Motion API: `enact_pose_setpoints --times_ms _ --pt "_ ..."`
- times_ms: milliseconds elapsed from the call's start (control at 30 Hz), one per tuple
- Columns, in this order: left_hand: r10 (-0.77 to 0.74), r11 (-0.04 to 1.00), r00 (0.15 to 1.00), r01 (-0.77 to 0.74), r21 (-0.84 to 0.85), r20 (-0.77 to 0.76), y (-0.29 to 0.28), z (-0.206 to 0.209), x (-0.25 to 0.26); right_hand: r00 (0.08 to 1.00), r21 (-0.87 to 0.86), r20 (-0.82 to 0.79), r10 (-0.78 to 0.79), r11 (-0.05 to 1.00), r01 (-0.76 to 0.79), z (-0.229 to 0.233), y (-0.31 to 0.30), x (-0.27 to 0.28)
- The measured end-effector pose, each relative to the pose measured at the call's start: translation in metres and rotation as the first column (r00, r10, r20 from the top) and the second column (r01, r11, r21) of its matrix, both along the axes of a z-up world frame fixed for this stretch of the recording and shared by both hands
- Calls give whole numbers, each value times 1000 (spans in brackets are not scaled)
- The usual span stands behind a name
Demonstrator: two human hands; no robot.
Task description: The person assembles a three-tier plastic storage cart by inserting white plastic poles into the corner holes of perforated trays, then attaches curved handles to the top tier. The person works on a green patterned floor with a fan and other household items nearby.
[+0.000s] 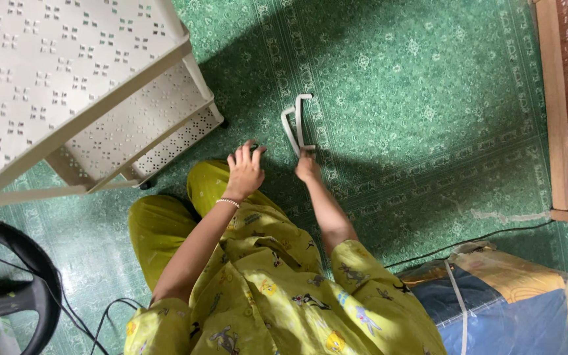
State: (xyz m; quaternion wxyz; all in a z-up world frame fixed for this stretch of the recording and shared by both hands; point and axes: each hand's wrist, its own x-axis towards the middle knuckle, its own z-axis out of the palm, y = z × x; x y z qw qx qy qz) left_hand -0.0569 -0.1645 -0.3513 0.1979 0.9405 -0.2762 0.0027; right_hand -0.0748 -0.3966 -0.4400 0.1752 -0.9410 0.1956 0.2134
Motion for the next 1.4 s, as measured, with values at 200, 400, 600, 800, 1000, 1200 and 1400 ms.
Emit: enact_pose_setpoints --times_ms 200,400,600,800,1000,1200,1400 --pt "79 997 996 -79 -6 -43 13 10 11 997 -192 -51 -62 980 51 -6 23 -8" --pt "81 996 994 -84 -37 -69 17 17 12 995 -121 -80 -55 992 45 -4 30 -14" --pt "61 994 995 -68 -89 -80 15 41 13 921 199 -16 -389 901 385 5 24 2" --pt "39 988 994 -24 -151 99 16 135 21 832 214 470 -293 953 214 30 12 37" --pt "15 994 780 -79 73 626 39 274 16 550 282 811 -199 957 -70 129 13 82" --pt "189 982 822 -167 -89 537 84 345 48 463 563 786 -409 783 -264 305 40 94" --pt "220 968 944 -242 65 245 119 301 95 305 586 810 -501 688 -427 445 67 89"
